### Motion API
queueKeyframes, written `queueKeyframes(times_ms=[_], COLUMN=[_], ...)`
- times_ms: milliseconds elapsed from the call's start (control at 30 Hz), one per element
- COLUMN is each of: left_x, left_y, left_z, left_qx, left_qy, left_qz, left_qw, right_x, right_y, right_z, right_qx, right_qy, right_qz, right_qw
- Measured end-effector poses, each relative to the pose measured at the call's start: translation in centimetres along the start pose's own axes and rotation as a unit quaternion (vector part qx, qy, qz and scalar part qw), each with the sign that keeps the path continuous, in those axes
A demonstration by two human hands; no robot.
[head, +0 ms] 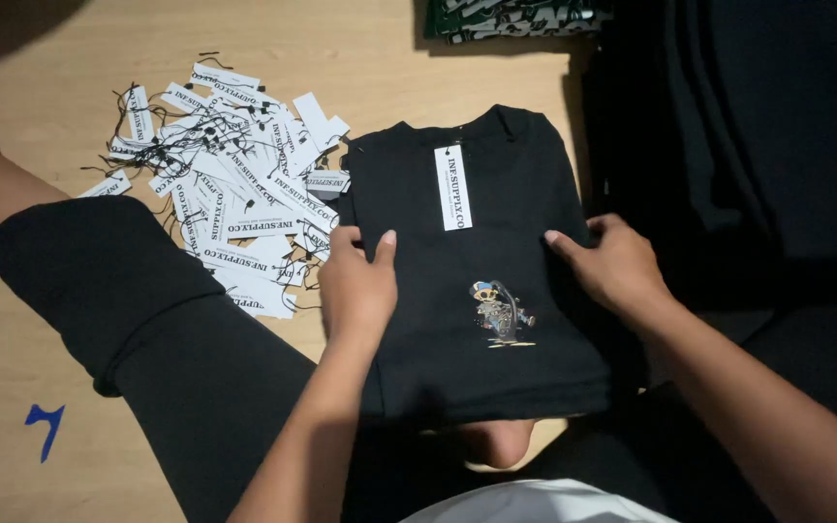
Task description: Manually attaching brand tags to the collars of folded black t-shirts while sitting on the floor.
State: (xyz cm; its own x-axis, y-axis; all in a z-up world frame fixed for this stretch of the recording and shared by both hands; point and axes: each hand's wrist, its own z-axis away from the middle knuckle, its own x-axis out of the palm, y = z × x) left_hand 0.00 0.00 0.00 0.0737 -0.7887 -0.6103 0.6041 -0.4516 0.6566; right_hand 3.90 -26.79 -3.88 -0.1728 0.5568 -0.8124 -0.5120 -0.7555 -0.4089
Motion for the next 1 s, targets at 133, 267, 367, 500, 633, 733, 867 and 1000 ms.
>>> queueKeyframes(times_ms=[133, 267, 367, 500, 633, 733, 867, 1000], left_x=[-0.1, 0.2, -0.1, 1.2, 1.3, 1.3, 1.9, 1.4], left_y=[0.6, 0.3, 0.5, -1.6, -1.8, -2.1, -2.4, -0.6], left_z=[1.8, 2.3, 2.7, 1.9, 1.4, -0.1, -1.8, -1.8], left_qx=[-0.006, -0.040, -0.018, 0.061, 0.016, -0.045, 0.014, 0.079], left_qy=[0.010, -0.025, -0.024, 0.059, 0.046, -0.009, -0.016, -0.012], left_qz=[0.008, -0.059, -0.058, -0.066, -0.036, 0.002, -0.008, 0.048], left_qw=[1.000, 0.997, 0.998, 0.994, 0.998, 0.999, 1.000, 0.996], right_x=[-0.4, -0.4, -0.9, 0.2, 0.8, 0.2, 1.3, -0.1], right_y=[-0.2, 0.0, -0.5, 1.0, 2.7, 1.6, 2.4, 0.0], right_z=[2.2, 3.3, 3.8, 2.4, 1.3, 2.3, -0.2, 0.1], right_qx=[-0.044, -0.073, -0.054, -0.024, -0.026, -0.009, -0.070, -0.111], right_qy=[-0.005, -0.012, -0.023, -0.029, -0.035, -0.050, -0.017, -0.031], right_qz=[0.025, -0.008, -0.005, -0.007, 0.024, 0.036, 0.028, -0.033], right_qw=[0.999, 0.997, 0.998, 0.999, 0.999, 0.998, 0.997, 0.993])
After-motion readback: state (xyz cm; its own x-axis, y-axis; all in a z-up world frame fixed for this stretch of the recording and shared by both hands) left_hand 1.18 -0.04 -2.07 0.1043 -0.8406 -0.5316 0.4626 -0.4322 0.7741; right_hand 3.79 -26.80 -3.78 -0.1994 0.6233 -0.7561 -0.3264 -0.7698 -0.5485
